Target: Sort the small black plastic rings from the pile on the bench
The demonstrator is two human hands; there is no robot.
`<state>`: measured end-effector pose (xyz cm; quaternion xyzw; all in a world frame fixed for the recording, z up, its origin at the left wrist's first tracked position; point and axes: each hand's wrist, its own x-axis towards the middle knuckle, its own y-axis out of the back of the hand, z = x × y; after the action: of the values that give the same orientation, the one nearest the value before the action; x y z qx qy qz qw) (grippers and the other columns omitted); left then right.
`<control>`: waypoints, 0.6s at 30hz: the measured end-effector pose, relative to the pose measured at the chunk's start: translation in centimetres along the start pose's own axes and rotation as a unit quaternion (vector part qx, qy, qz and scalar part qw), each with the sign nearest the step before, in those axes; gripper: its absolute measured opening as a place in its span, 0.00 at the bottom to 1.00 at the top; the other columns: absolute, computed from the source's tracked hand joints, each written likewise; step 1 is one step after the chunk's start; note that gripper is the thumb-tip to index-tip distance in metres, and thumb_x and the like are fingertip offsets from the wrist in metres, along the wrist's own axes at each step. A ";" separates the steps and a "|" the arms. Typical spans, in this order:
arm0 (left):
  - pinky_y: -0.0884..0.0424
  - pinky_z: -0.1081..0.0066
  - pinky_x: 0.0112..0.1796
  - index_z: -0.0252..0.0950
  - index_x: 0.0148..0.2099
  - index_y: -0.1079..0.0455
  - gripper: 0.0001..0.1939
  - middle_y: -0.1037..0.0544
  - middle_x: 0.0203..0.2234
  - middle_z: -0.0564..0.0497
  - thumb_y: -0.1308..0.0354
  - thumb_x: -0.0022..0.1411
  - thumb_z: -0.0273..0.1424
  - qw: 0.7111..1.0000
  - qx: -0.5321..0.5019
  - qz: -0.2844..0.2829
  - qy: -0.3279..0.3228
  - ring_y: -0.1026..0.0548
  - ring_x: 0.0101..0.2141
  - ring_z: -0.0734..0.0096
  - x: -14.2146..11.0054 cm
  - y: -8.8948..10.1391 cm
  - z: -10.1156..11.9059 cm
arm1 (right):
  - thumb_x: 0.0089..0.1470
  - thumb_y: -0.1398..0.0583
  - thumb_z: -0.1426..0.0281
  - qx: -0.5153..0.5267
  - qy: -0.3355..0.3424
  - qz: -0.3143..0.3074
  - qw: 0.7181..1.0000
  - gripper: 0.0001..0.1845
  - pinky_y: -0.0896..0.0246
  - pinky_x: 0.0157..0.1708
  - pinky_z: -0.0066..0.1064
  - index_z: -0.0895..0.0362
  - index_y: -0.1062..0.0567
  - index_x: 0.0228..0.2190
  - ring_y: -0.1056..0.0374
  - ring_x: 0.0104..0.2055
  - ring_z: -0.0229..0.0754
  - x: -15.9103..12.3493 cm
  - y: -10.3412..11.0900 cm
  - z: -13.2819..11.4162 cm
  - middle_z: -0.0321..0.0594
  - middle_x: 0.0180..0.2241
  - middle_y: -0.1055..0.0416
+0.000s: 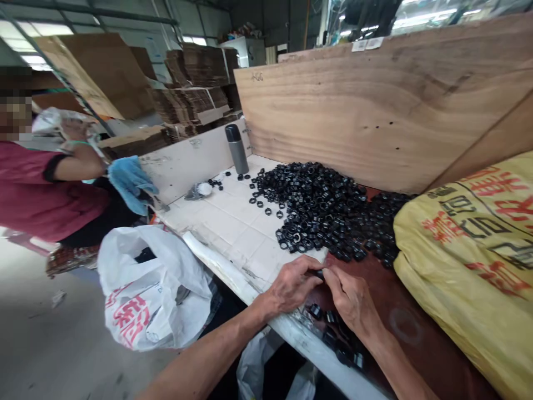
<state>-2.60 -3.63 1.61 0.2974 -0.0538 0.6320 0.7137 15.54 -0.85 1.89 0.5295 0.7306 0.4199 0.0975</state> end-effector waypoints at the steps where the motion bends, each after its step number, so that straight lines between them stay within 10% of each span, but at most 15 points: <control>1: 0.28 0.65 0.48 0.37 0.50 0.29 0.11 0.23 0.42 0.45 0.43 0.65 0.29 1.000 -0.018 0.002 0.022 0.24 0.44 0.64 0.0 0.0 0.0 | 0.67 0.51 0.61 0.014 -0.011 -0.005 1.000 0.20 0.44 0.24 0.29 0.53 0.30 0.26 0.31 0.23 0.41 0.1 0.2 -0.2 0.36 0.20 0.29; 11: 0.27 0.65 0.47 0.36 0.46 0.24 0.11 0.21 0.40 0.46 0.38 0.62 0.34 0.976 -0.151 0.009 0.154 0.23 0.42 0.64 0.0 -0.1 -0.2 | 0.63 0.44 0.68 0.096 -0.016 -0.025 0.995 0.08 0.38 0.31 0.29 0.54 0.26 0.33 0.31 0.28 0.40 0.1 1.1 -0.7 0.35 0.26 0.27; 18: 0.25 0.63 0.43 0.32 0.43 0.26 0.15 0.21 0.34 0.47 0.32 0.56 0.35 0.895 -0.357 0.002 0.266 0.22 0.36 0.65 0.6 0.4 0.6 | 0.61 0.42 0.72 0.141 0.050 0.011 0.989 0.09 0.32 0.43 0.33 0.54 0.23 0.42 0.28 0.40 0.44 0.3 1.0 -0.7 0.41 0.37 0.25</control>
<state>-2.64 -3.39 2.52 -0.1566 -0.0846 0.6275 0.7580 15.70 -0.90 3.09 0.5245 0.7806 0.3394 -0.0191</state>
